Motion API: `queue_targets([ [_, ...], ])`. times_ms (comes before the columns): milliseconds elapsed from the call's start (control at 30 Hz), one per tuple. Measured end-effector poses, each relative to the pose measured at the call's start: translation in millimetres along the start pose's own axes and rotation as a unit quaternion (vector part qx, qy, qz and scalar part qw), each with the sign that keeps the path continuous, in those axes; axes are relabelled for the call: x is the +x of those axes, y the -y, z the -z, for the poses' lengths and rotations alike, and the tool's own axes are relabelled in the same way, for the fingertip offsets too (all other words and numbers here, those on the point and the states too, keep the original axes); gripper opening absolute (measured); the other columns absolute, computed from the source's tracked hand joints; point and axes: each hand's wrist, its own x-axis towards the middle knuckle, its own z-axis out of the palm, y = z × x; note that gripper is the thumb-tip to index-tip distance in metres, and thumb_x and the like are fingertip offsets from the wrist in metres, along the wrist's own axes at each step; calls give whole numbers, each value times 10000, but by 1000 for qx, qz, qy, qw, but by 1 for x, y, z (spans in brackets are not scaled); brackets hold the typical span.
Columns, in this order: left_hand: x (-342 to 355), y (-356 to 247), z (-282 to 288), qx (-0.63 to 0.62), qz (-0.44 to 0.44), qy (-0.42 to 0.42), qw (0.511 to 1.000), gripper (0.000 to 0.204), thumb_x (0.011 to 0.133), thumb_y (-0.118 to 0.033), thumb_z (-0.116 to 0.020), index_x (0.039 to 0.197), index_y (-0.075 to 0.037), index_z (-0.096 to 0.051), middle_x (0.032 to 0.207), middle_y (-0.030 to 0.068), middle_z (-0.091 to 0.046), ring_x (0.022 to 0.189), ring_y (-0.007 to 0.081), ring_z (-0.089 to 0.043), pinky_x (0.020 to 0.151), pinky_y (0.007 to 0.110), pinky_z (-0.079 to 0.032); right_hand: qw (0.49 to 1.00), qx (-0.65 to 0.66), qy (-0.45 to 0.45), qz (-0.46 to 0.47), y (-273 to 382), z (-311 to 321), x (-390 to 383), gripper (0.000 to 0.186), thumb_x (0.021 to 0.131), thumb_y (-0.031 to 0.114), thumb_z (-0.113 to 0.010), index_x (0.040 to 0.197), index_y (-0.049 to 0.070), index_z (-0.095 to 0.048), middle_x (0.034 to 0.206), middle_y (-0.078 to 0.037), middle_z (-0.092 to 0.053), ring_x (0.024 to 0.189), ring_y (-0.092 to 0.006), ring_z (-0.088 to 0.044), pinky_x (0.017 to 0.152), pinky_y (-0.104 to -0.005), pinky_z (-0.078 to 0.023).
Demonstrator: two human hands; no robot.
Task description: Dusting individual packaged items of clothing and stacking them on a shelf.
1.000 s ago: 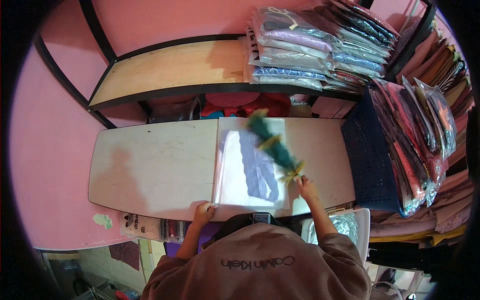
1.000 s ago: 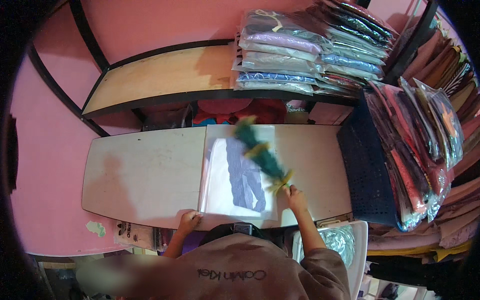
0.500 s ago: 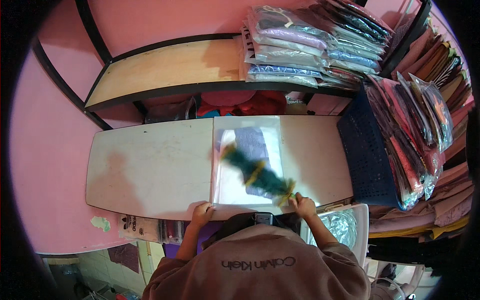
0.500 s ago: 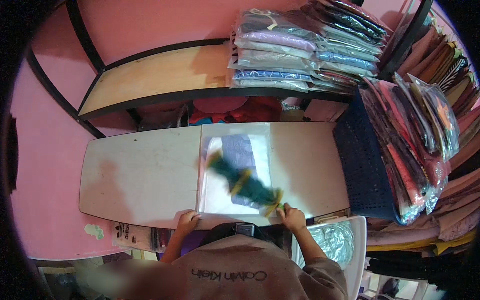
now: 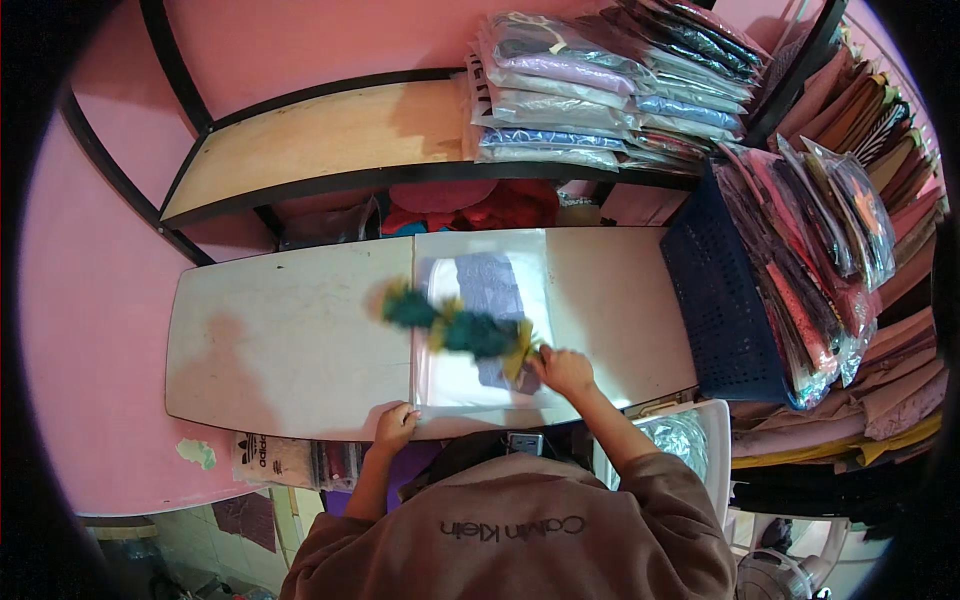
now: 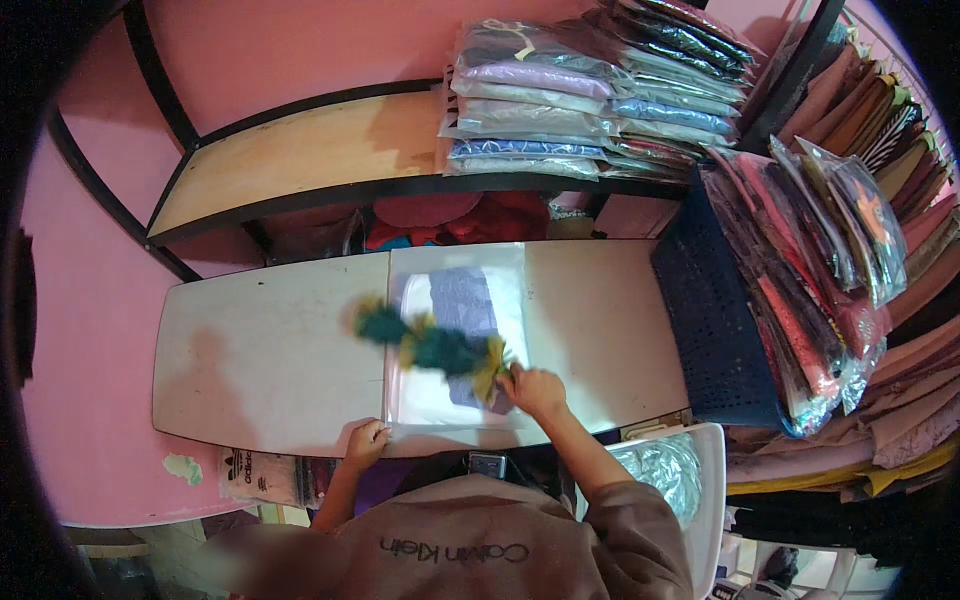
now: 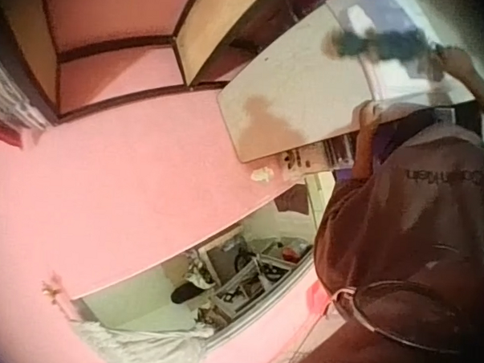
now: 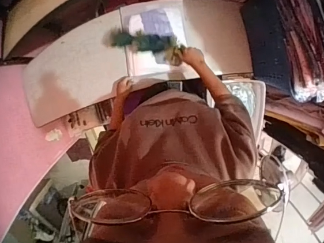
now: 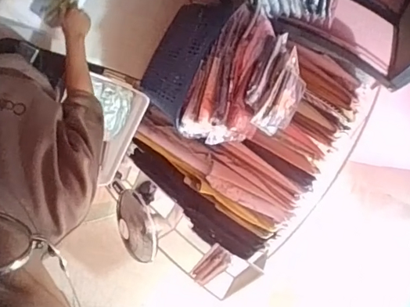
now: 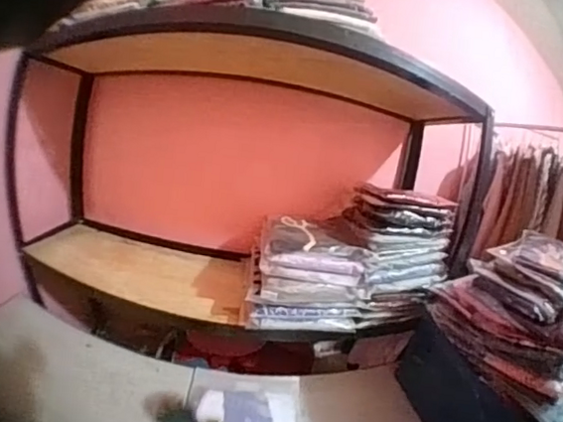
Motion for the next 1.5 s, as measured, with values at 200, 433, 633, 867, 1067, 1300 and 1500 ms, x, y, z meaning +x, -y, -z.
queue_targets([
  [200,2,-10,-2,-47,24,-1,999,229,786,-220,-530,706,-5,-522,609,144,-533,555,261,-543,525,347,-406,980,88,-94,-152,-74,-25,61,487,826,482,-362,883,41,-559,746,-240,-584,729,-392,-579,639,-475,-461],
  [433,-3,1,-3,-14,31,-2,999,211,785,-217,-521,727,-14,-533,620,146,-523,594,289,-537,543,358,-404,992,75,-1,-105,-15,-37,-19,448,838,473,-356,895,57,-512,690,-219,-583,658,-382,-579,590,-469,-462],
  [633,-1,-5,1,-19,-26,-9,999,215,787,-219,-516,721,-14,-519,621,144,-516,580,296,-523,549,358,-404,996,63,34,-46,-23,-56,-75,429,839,473,-358,883,67,-486,642,-202,-579,615,-371,-579,552,-470,-458],
  [867,3,-1,3,-3,-5,28,1000,236,802,-218,-497,725,5,-500,627,144,-491,582,244,-498,562,337,-396,962,137,-77,-224,-59,-52,-62,431,847,457,-357,835,43,-477,646,-235,-561,650,-411,-557,552,-488,-443],
  [1067,1,-4,7,-14,-34,34,999,245,821,-231,-499,706,-15,-515,613,124,-523,544,229,-540,527,322,-420,993,65,57,86,-7,-37,-56,431,839,488,-335,912,92,-490,651,-172,-587,624,-349,-586,579,-459,-462],
  [1300,2,-5,0,-41,-33,12,999,204,813,-190,-522,707,-16,-524,598,104,-517,533,197,-520,508,308,-408,966,151,-97,-187,-50,-33,37,514,825,507,-337,881,37,-536,717,-236,-578,692,-404,-569,615,-484,-457],
  [1500,1,9,-2,-32,2,21,999,192,807,-190,-526,728,-16,-543,609,118,-532,544,219,-537,514,312,-415,987,122,-18,-107,-41,-35,-3,487,843,476,-325,916,24,-490,703,-235,-579,691,-398,-570,635,-499,-448],
])
